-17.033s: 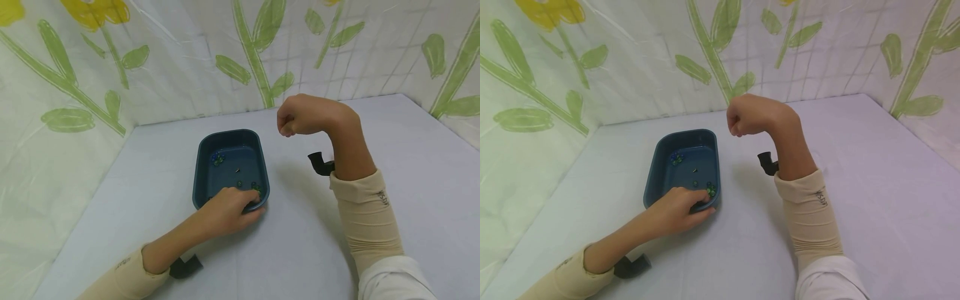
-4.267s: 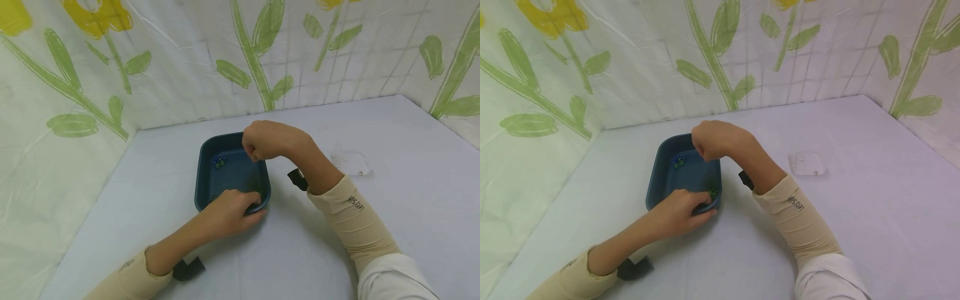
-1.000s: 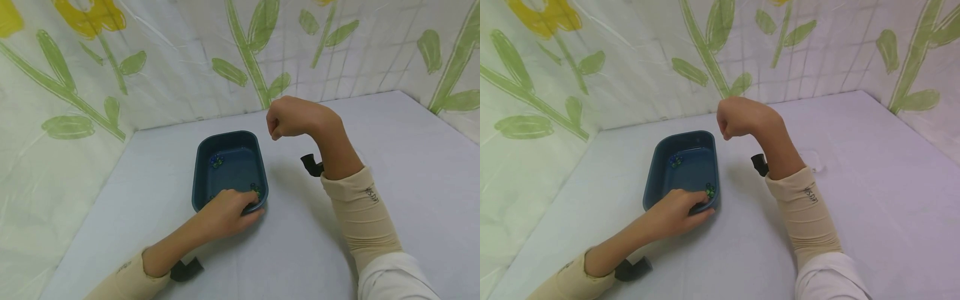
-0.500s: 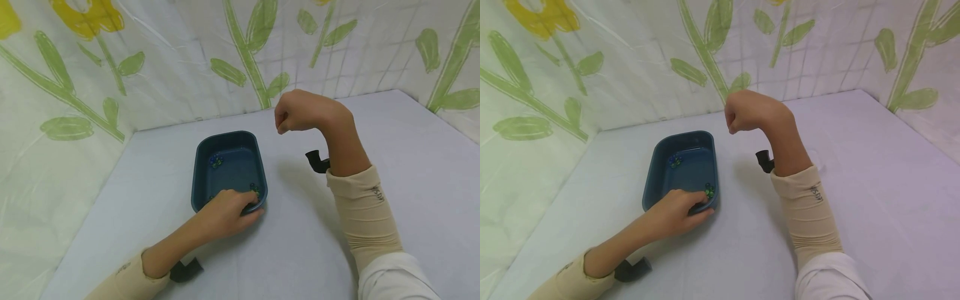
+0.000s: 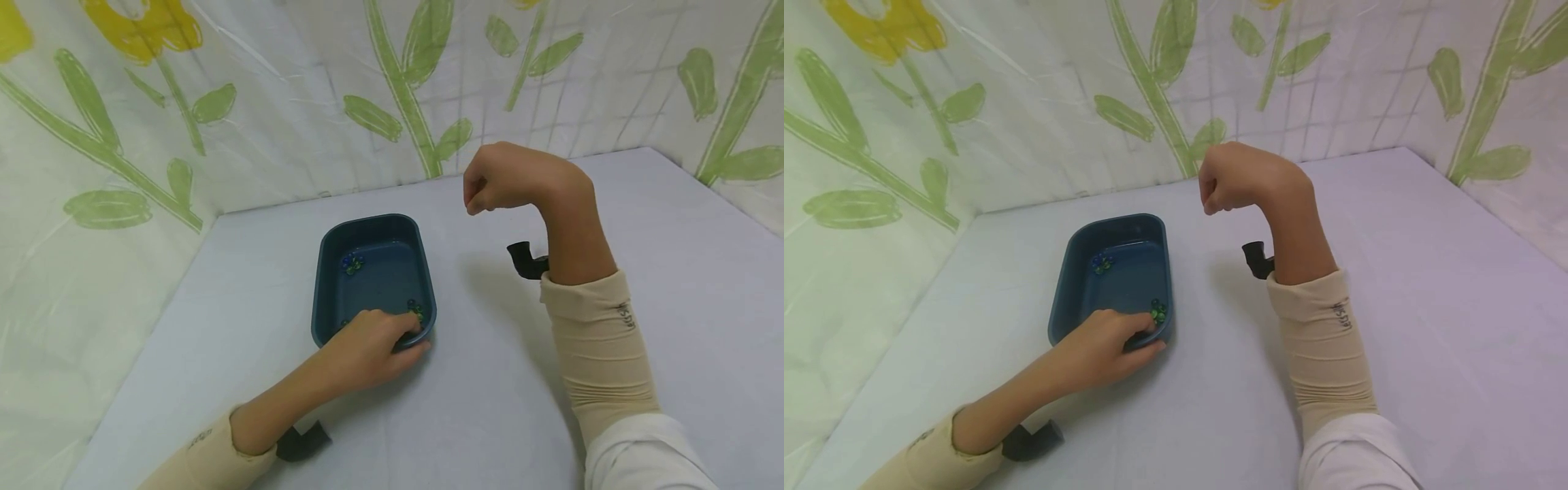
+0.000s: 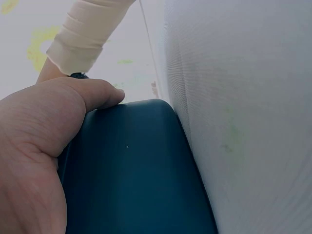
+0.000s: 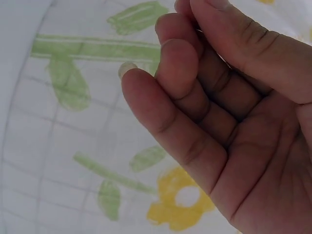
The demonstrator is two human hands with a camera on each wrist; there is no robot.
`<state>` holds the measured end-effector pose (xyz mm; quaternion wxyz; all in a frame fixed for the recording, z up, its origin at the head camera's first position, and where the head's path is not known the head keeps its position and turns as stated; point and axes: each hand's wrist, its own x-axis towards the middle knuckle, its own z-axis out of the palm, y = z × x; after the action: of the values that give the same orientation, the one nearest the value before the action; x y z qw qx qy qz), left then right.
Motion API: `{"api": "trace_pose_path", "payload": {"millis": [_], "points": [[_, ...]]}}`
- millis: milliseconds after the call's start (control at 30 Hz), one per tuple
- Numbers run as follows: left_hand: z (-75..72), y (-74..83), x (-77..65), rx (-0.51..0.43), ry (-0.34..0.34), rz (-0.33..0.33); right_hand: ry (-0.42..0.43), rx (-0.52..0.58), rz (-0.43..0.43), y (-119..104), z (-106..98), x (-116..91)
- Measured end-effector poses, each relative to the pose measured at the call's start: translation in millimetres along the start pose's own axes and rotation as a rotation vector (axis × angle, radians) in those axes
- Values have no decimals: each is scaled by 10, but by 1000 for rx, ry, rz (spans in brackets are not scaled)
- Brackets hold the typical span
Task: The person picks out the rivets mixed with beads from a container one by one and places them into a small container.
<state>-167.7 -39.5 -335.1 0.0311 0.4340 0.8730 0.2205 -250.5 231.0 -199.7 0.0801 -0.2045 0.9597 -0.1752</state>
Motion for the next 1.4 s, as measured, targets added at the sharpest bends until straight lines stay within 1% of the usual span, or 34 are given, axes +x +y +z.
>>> {"api": "trace_pose_path", "payload": {"millis": [367, 800, 1100, 1400], "points": [[6, -2, 1, 4, -1, 1, -18, 19, 28, 54, -21, -20], [1, 9, -3, 12, 4, -2, -44, 36, 81, 127, -67, -97], [5, 5, -6, 13, 4, 2, -41, 43, 130, 193, -101, -162], [8, 0, -7, 12, 4, 4, -26, 32, 135, 282, -155, -188]]}}
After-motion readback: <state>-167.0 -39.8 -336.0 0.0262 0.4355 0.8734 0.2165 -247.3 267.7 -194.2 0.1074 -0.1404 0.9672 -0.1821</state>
